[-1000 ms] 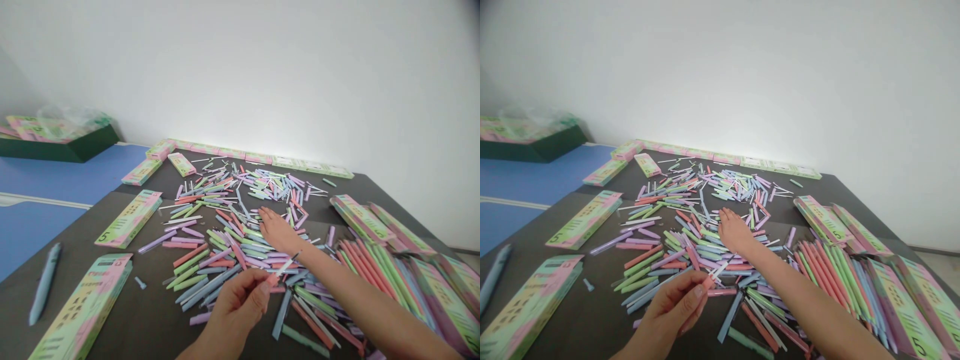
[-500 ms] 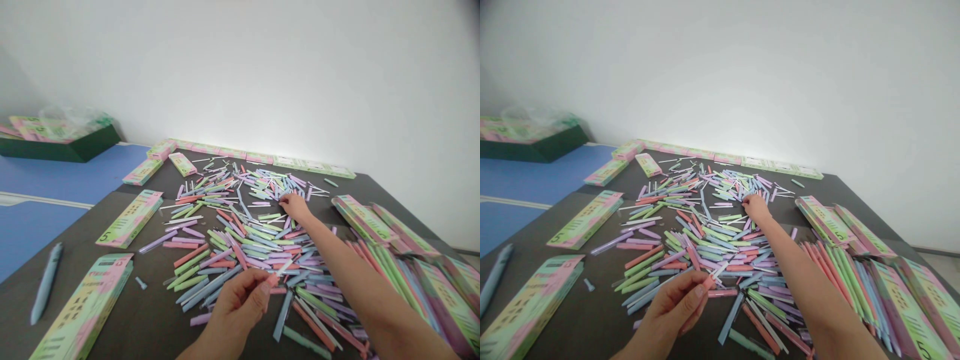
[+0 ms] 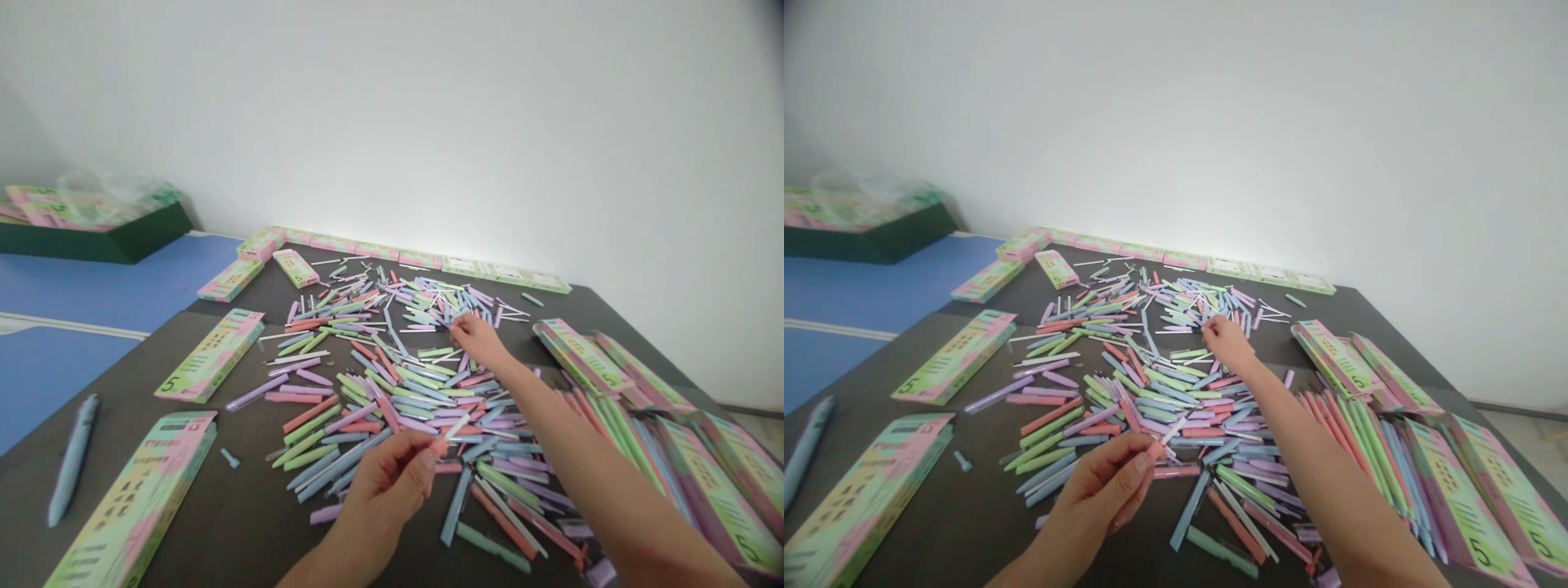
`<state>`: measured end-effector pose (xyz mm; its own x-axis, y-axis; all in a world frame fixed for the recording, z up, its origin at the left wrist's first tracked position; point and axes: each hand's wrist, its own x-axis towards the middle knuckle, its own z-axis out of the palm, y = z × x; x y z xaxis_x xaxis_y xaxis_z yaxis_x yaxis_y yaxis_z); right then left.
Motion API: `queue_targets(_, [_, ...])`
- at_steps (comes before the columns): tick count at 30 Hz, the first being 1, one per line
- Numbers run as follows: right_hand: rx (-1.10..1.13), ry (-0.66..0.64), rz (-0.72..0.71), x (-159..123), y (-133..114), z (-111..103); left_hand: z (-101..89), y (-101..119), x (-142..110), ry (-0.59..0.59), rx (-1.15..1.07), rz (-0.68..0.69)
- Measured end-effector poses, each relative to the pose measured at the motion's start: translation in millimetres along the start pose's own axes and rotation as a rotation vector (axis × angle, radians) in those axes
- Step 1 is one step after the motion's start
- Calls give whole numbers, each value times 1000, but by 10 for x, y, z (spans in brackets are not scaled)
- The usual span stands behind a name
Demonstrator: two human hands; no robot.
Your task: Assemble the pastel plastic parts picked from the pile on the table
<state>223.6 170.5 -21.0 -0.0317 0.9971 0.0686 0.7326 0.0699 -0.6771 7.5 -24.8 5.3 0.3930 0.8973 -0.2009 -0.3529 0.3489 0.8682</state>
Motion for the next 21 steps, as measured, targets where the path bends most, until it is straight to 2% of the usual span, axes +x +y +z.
queue_targets(4, [268, 5, -25, -486, -279, -58, -2, 27, 10, 8, -5, 8])
queue_targets(6, [660, -22, -30, -801, -415, -115, -3, 41, 9, 11, 4, 20])
queue_targets(9, [910, -44, -41, -1253, -584, -221, -7, 53, 6, 42, 23, 36])
queue_targets(11, [950, 14, -96, -1483, -662, -272, -13, 48, 4, 42, 47, 42])
queue_targets(14, [879, 93, -176, -1693, -720, -291, -22, 32, 5, 39, 119, 75])
queue_targets(21, [721, 135, -268, -1869, -730, -305, -60, 33, 22, 15, 260, 138])
